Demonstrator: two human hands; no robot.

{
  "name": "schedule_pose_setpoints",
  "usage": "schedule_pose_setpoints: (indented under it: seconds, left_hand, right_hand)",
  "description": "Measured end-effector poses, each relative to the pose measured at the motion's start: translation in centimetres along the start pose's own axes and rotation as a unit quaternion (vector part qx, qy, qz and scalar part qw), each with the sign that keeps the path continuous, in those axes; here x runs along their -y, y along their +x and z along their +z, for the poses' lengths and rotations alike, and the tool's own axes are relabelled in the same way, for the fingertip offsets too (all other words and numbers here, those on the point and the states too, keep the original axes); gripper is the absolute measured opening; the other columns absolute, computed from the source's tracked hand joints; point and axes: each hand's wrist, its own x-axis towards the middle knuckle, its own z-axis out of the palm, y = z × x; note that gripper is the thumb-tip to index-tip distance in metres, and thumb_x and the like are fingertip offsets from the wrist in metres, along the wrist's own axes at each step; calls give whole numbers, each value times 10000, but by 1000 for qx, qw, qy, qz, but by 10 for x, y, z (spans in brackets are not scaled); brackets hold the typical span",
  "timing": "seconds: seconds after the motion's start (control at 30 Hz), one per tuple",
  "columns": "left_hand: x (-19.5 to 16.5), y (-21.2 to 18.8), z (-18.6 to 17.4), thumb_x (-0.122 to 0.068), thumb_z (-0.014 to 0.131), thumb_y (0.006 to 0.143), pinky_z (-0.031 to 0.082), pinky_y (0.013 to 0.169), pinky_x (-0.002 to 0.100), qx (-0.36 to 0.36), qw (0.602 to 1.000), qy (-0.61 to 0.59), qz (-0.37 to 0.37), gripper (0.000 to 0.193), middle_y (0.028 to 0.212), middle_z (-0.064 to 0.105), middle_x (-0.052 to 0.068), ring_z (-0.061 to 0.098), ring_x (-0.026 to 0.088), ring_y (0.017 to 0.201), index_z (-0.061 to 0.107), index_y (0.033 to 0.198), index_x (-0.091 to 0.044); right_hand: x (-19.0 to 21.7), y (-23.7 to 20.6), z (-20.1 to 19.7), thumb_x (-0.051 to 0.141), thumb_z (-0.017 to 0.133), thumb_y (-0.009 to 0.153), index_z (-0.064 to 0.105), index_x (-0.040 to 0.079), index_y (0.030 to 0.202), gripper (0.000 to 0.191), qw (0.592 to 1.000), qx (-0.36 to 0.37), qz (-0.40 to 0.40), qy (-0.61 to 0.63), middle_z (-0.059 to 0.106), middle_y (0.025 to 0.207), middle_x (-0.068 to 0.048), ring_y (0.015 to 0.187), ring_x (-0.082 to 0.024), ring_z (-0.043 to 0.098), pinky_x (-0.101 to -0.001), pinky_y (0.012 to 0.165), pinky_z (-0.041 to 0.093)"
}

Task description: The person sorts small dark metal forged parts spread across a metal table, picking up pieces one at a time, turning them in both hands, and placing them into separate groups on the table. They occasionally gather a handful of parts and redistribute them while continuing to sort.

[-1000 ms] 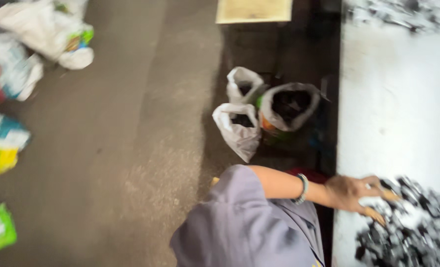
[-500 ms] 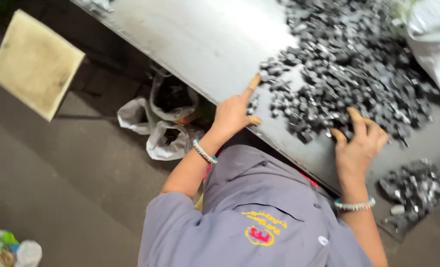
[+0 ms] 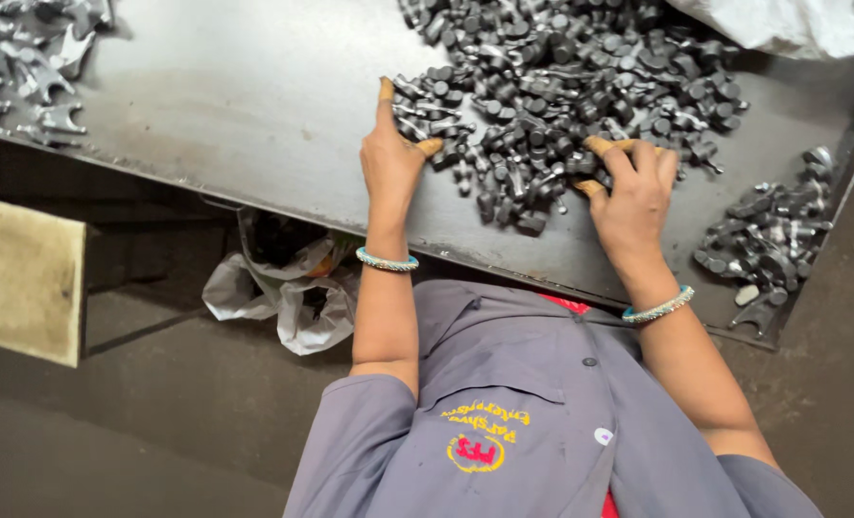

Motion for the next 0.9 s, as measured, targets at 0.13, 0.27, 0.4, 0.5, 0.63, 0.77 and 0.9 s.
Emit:
schedule_pose_setpoints:
  seconds: [0.13,0.27,0.4,0.5,0.63,0.77,0.9]
  left_hand:
    - [-5,1,-6,-174,971,669,502,598,402,30,999,24,-20,1106,625,648,73,613,251,568,352,1584,-124]
    - [-17,-22,-23,-165,920,746,497,590,392,26,999,13,-36,1012,593,589,55,563,257,539,381,1601,-123]
    - [-39,-59,-33,-238,948,753,514,651,362,-28,998,0,55,827,751,656,67,619,210,640,530,1448,-77]
    - [-58,-88,-23,-288,946,746,520,659,339,50,995,-48,69,673,786,664,78,643,188,698,624,1292,-59]
    - [-78,-109,5,-293,918,768,551,669,298,167,978,-115,55,466,904,729,59,683,144,715,709,1109,-55]
    - [-90,-118,28,-281,893,785,574,700,279,228,955,-187,38,419,950,759,53,681,129,746,714,1075,-38]
    - [-96,-122,35,-259,909,757,553,686,285,227,960,-153,63,459,970,767,65,674,120,747,726,1128,-58]
  right_hand:
    - [2,-8,-7,23,856,764,754,157,1199,467,1000,5,-13,-6,631,1240,-58,1162,-318,511,-413,1013,475]
    - [8,-27,-27,-42,803,733,772,185,1183,505,999,33,-15,-30,617,1316,-84,1146,-327,506,-403,992,478]
    - [14,-46,-52,-14,810,759,759,165,1242,518,999,43,-4,-21,619,1359,-89,1141,-343,494,-428,1018,451]
    - [18,-55,-61,-7,803,757,728,131,1259,526,999,42,-31,-14,669,1316,-53,1157,-322,524,-450,1051,434]
    - [24,-57,-41,-28,788,781,723,124,1186,438,993,68,-92,-8,710,1229,-19,1198,-270,586,-438,1012,436]
    - [13,-52,-22,-94,758,740,729,104,1056,374,990,89,-104,-43,711,1109,-35,1156,-291,613,-438,962,444]
    - [-12,-59,-34,-158,611,853,678,59,1099,335,913,77,102,386,694,1198,-60,1133,-207,672,-342,1007,548]
